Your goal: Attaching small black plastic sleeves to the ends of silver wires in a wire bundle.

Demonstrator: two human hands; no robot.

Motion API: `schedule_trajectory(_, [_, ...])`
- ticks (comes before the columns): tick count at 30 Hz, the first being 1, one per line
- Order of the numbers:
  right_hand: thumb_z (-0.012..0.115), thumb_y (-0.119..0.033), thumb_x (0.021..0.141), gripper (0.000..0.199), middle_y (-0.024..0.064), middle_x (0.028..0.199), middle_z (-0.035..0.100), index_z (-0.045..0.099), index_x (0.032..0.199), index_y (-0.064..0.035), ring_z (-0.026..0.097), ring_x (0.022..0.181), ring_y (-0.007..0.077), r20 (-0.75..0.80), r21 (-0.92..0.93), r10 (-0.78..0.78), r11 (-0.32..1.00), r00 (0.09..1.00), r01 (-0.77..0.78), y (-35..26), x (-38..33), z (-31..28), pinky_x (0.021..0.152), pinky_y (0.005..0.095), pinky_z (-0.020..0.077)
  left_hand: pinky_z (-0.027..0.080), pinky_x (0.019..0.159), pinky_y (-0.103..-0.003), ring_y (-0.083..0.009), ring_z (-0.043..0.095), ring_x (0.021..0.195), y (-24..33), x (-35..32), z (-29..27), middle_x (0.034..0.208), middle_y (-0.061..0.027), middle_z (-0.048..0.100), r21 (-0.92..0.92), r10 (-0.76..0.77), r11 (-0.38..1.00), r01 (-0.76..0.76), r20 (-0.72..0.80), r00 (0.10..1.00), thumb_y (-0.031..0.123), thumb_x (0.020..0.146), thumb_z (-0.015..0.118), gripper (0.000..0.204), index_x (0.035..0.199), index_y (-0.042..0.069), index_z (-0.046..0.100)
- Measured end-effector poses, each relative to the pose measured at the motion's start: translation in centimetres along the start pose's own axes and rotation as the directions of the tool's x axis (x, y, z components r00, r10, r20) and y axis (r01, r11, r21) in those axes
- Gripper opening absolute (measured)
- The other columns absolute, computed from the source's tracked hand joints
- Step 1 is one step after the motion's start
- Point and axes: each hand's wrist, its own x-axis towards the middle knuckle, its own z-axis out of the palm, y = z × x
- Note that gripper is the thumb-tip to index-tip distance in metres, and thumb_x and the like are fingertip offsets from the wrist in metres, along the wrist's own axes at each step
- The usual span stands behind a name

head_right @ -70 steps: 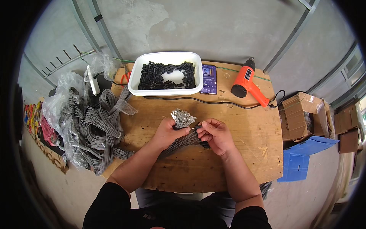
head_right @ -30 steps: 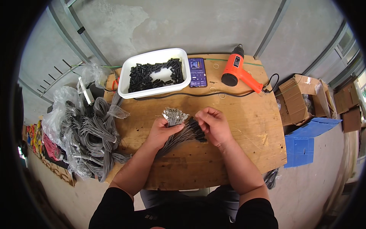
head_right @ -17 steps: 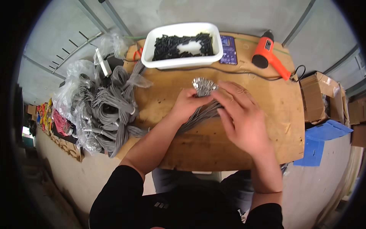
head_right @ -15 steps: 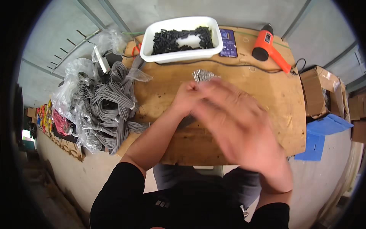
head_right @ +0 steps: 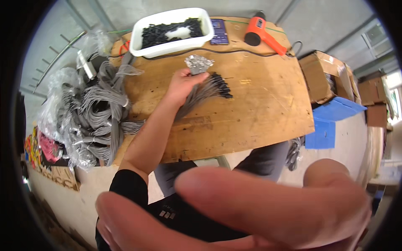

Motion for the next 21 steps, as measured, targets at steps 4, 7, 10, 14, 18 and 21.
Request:
schedule_trajectory(4, [0.071, -0.024, 0.083, 0.025, -0.0100, 0.116, 0.066, 0.072, 0.106, -0.0326, 0.058, 0.106, 0.0175, 0.059, -0.044, 0.040, 0.998, 0.997, -0.037, -0.9, -0.1, -2.0, 0.085, 0.0297, 0.0429, 0.050, 0.072, -0.025, -0.0093, 0.063, 0.079, 0.1, -0.4, -0.6, 0.091, -0.0032, 0.071, 0.007, -0.050, 0.999, 0.050, -0.019, 0.999, 0.011, 0.085, 0.078, 0.022, 0.102, -0.002, 0.072])
schedule_trajectory(7, [0.071, -0.026, 0.084, 0.023, -0.0130, 0.114, 0.067, 0.072, 0.104, -0.0357, 0.057, 0.104, 0.0146, 0.090, -0.060, 0.065, 0.996, 0.994, -0.060, -1.6, 0.3, -2.5, 0.082, 0.0263, 0.0417, 0.051, 0.071, -0.026, -0.0094, 0.063, 0.078, -0.3, 0.1, 0.1, 0.091, -0.0033, 0.071, -0.009, -0.006, 1.000, 0.006, 0.020, 1.000, 0.010, 0.084, 0.078, 0.024, 0.102, -0.003, 0.071])
schedule_trajectory(10, [0.071, -0.029, 0.084, 0.021, -0.0161, 0.112, 0.068, 0.073, 0.102, -0.0388, 0.056, 0.102, 0.0116, 0.139, -0.044, 0.093, 0.995, 0.986, -0.087, -1.8, 0.7, -2.0, 0.080, 0.0230, 0.0406, 0.051, 0.072, -0.026, -0.0095, 0.063, 0.078, -1.2, -0.6, -2.1, 0.092, -0.0038, 0.071, 0.004, -0.007, 1.000, 0.008, -0.054, 0.998, 0.009, 0.084, 0.078, 0.024, 0.103, -0.003, 0.071])
schedule_trajectory(14, [0.064, -0.019, 0.087, 0.012, -0.0089, 0.093, 0.071, 0.072, 0.091, -0.0261, 0.056, 0.082, 0.0126, -0.168, -0.055, -0.326, 0.945, 0.930, 0.322, -0.7, -1.4, -1.3, 0.067, 0.0264, 0.0408, 0.051, 0.072, -0.026, -0.0099, 0.064, 0.079, 0.6, -0.1, 0.7, 0.092, -0.0041, 0.072, -0.044, -0.008, 0.999, 0.011, 0.068, 0.998, 0.010, 0.084, 0.078, 0.023, 0.102, -0.003, 0.072])
schedule_trajectory(18, [0.064, -0.021, 0.087, 0.012, -0.0082, 0.094, 0.071, 0.073, 0.093, -0.0254, 0.057, 0.084, 0.0123, -0.173, 0.028, -0.356, 0.930, 0.918, 0.366, -0.6, 0.0, -0.2, 0.070, 0.0269, 0.0420, 0.049, 0.072, -0.024, -0.0098, 0.063, 0.079, -0.4, -0.1, -0.9, 0.093, -0.0037, 0.071, 0.031, 0.008, 0.999, -0.009, 0.028, 1.000, 0.010, 0.084, 0.078, 0.022, 0.101, -0.003, 0.072])
schedule_trajectory(21, [0.064, -0.022, 0.088, 0.012, -0.0074, 0.095, 0.072, 0.073, 0.094, -0.0247, 0.059, 0.086, 0.0120, -0.112, 0.012, -0.327, 0.944, 0.938, 0.331, -2.6, 2.3, 0.7, 0.073, 0.0274, 0.0432, 0.051, 0.076, -0.025, -0.0107, 0.064, 0.082, 0.4, -0.8, -0.1, 0.094, -0.0047, 0.072, -0.028, 0.004, 1.000, -0.005, -0.019, 1.000, 0.010, 0.085, 0.077, 0.024, 0.103, -0.004, 0.071])
